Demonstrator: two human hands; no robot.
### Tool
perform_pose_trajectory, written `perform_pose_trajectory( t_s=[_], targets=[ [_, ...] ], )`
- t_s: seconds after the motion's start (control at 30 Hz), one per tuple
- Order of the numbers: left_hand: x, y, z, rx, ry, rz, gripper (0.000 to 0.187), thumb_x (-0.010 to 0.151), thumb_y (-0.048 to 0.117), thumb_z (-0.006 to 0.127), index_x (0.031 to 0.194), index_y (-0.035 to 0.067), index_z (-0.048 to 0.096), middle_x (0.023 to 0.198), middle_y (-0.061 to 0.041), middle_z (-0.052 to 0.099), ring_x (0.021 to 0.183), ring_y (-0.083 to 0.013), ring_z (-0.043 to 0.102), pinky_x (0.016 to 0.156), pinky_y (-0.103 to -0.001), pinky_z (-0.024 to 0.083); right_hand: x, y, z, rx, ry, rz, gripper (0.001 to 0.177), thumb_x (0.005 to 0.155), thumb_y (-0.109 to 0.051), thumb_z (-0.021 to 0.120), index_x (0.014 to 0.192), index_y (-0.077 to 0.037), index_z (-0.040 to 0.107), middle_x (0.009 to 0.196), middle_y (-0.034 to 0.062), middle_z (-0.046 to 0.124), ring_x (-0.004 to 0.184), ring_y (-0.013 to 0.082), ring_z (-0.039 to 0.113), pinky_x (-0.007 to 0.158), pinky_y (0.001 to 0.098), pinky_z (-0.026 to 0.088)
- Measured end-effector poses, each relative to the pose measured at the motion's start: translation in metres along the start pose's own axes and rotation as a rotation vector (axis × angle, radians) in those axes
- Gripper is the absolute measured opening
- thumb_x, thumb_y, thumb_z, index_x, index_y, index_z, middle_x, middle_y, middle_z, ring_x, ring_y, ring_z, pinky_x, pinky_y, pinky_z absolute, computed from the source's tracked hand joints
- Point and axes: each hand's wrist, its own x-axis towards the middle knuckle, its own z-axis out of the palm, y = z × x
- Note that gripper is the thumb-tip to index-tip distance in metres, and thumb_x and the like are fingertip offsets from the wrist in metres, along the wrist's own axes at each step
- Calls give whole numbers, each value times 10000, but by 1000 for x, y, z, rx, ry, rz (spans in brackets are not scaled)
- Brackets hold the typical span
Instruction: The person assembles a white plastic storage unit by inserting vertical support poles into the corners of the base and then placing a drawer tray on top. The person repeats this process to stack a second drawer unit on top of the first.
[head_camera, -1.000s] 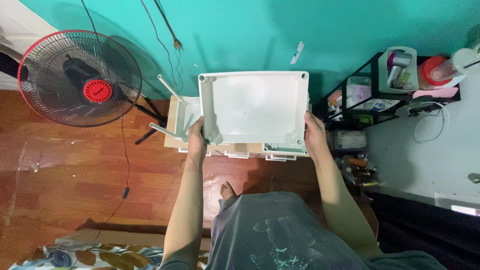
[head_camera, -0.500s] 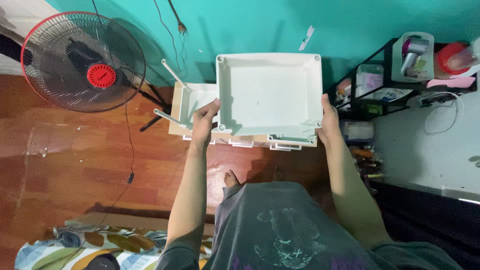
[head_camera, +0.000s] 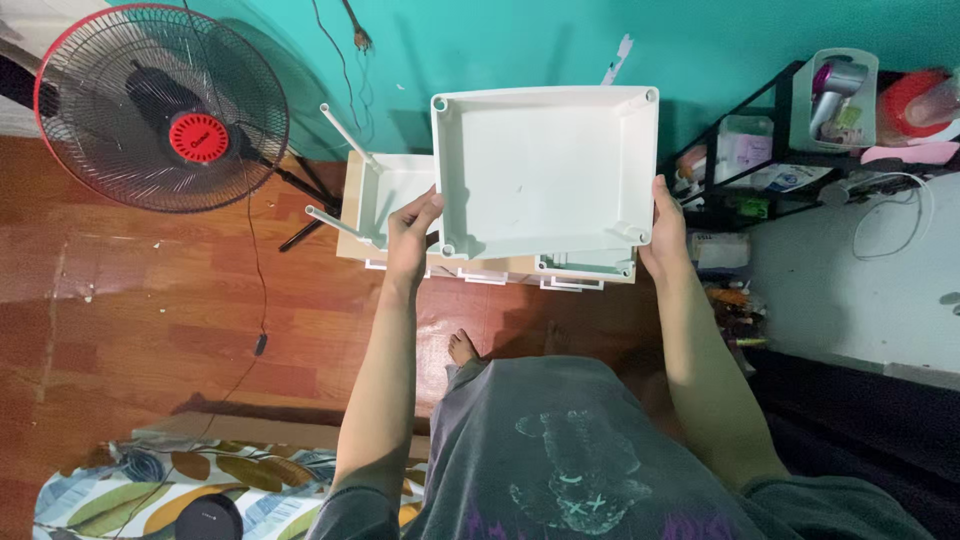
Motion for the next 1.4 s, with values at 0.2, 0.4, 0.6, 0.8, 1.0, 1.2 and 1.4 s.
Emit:
perform_pose_trajectory(
  t_s=[0.2, 0.4, 0.6, 0.8, 1.0, 1.2, 1.4],
  targets=[
    [22, -34, -13, -38, 35, 125, 529, 946, 331, 652, 1244, -106, 647, 1111, -165, 701, 1012, -166, 648, 866, -283, 536, 1, 4, 1, -13, -11, 16, 556, 1008, -428, 439, 1329, 20, 517, 1263, 136, 618, 1152, 225, 606, 956, 370, 497],
    [48, -56, -28, -74, 213, 48, 489, 1033, 374, 627, 1083, -113, 614, 883, -79, 519, 793, -187, 422, 669, -313, 340, -2, 7, 12, -109, -30, -94, 524, 1001, -386, 539, 1285, 54, 559, 1191, 110, 645, 1064, 187, 601, 922, 313, 488],
    [42, -39, -24, -119, 214, 38, 447, 961, 406, 575, 1019, -32, 640, 773, 29, 540, 674, -74, 441, 573, -244, 361, -7, 5, 24, -229, -17, -177, 510, 998, -386, 560, 1265, 48, 584, 1166, 88, 642, 1054, 154, 593, 928, 283, 471],
    [39, -43, -14, -22, 310, 204, 448, 1048, 380, 582, 983, -63, 602, 838, 9, 448, 743, -80, 344, 653, -236, 290, 2, 12, 24, -194, -27, -208, 490, 1029, -359, 549, 1336, 17, 480, 1228, 102, 573, 1121, 164, 536, 993, 302, 438],
    [16, -43, -8, -55, 330, 295, 355, 1042, 346, 577, 1034, -5, 626, 835, 64, 513, 771, -35, 408, 674, -206, 338, 12, 21, 29, -237, -73, -207, 469, 1013, -272, 538, 1391, -15, 436, 1341, 110, 534, 1224, 181, 497, 1047, 304, 384],
    [-5, -39, -18, -199, 382, 290, 337, 1003, 266, 623, 1161, -31, 654, 840, 61, 532, 706, -40, 388, 599, -215, 287, 25, 35, 46, -39, -46, -87, 379, 1000, -228, 541, 1323, -42, 472, 1277, 110, 583, 1177, 182, 545, 1013, 311, 423],
    [13, -22, -67, -185, 261, 277, 366, 984, 268, 581, 1199, -21, 646, 943, 36, 616, 839, -55, 535, 754, -206, 442, 37, 50, 89, -50, 0, -83, 237, 994, -197, 579, 1171, -66, 489, 1149, 110, 616, 1069, 169, 577, 941, 316, 459]
  ],
)
